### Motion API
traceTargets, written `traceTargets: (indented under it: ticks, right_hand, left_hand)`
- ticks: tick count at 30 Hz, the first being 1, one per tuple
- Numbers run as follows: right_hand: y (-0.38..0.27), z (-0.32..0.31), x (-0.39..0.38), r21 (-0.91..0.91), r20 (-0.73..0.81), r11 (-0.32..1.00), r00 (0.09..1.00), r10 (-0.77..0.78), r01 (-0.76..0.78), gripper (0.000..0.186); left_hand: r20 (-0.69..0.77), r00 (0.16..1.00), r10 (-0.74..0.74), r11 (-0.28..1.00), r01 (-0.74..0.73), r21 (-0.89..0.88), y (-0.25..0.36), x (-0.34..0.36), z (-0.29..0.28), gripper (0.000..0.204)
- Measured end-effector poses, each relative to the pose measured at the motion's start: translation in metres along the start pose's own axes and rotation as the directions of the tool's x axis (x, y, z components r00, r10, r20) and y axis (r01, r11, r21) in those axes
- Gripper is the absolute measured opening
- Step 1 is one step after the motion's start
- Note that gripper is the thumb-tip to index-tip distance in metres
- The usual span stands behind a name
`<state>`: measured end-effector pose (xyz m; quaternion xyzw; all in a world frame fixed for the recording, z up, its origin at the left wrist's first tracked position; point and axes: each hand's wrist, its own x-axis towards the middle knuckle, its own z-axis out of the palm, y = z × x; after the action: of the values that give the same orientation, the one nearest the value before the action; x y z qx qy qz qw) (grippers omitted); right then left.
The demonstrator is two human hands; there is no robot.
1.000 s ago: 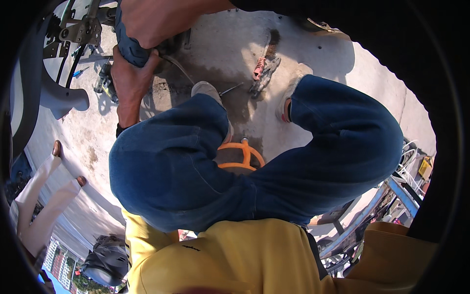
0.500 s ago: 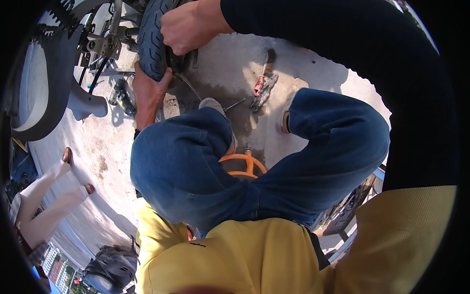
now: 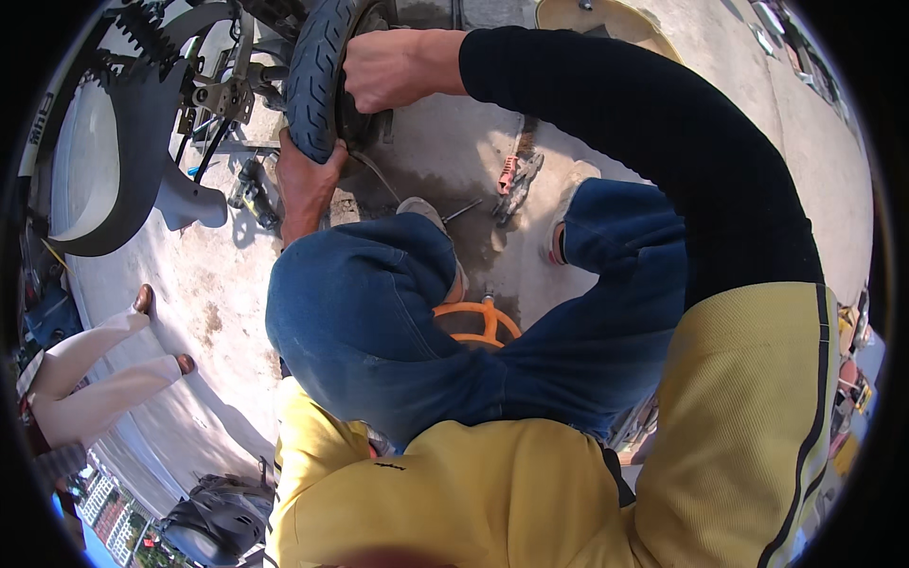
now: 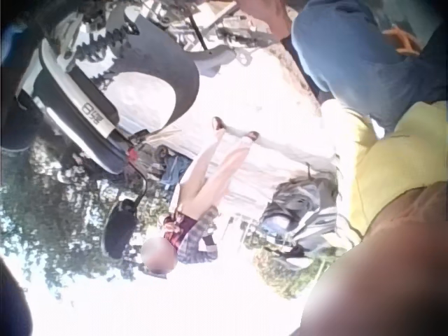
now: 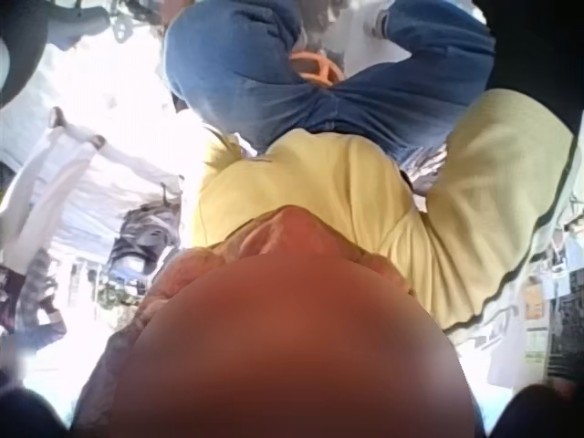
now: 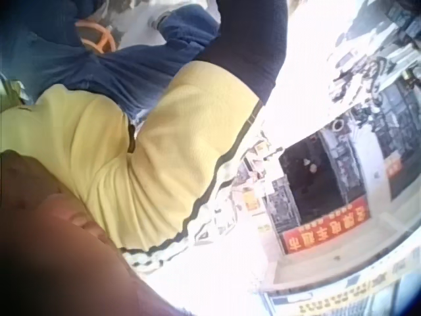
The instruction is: The person uses a tire lever to pry the tire bead off the rim of a scooter wheel. They repeatedly insert the lever between the tire and rim, rotate the wheel, and work around the circumference to loosen the tire.
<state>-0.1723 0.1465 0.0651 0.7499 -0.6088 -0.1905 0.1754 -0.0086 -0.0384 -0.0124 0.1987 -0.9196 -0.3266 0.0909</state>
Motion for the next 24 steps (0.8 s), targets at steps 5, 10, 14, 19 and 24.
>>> traceTargets:
  ticks: [5,10,14,19,24]
  right_hand:
    - [0.016,0.021,0.004,0.067,-0.038,0.993,0.994,0.104,-0.101,0.01]
    - [0.028,0.016,0.003,0.084,-0.029,0.996,1.0,0.012,-0.01,0.011]
    - [0.014,0.01,0.017,0.097,-0.031,0.995,0.999,-0.025,0.028,0.012]
    - [-0.019,0.018,-0.009,0.286,-0.012,0.942,0.982,0.187,-0.176,0.011]
    - [-0.047,0.041,-0.043,0.351,-0.012,0.865,0.921,0.388,-0.36,0.012]
  left_hand:
    - [-0.038,0.999,-0.038,0.998,0.036,-0.043,-0.016,-0.003,-0.006,0.075]
    - [-0.043,0.997,-0.067,0.997,0.066,-0.04,-0.001,0.004,0.005,0.076]
    - [-0.017,0.989,-0.146,0.989,0.146,-0.022,0.004,-0.005,-0.007,0.078]
    - [-0.096,0.994,-0.045,0.999,0.044,-0.014,-0.012,-0.007,0.001,0.072]
    - [-0.113,0.993,-0.037,0.998,0.032,-0.048,-0.008,-0.001,0.005,0.072]
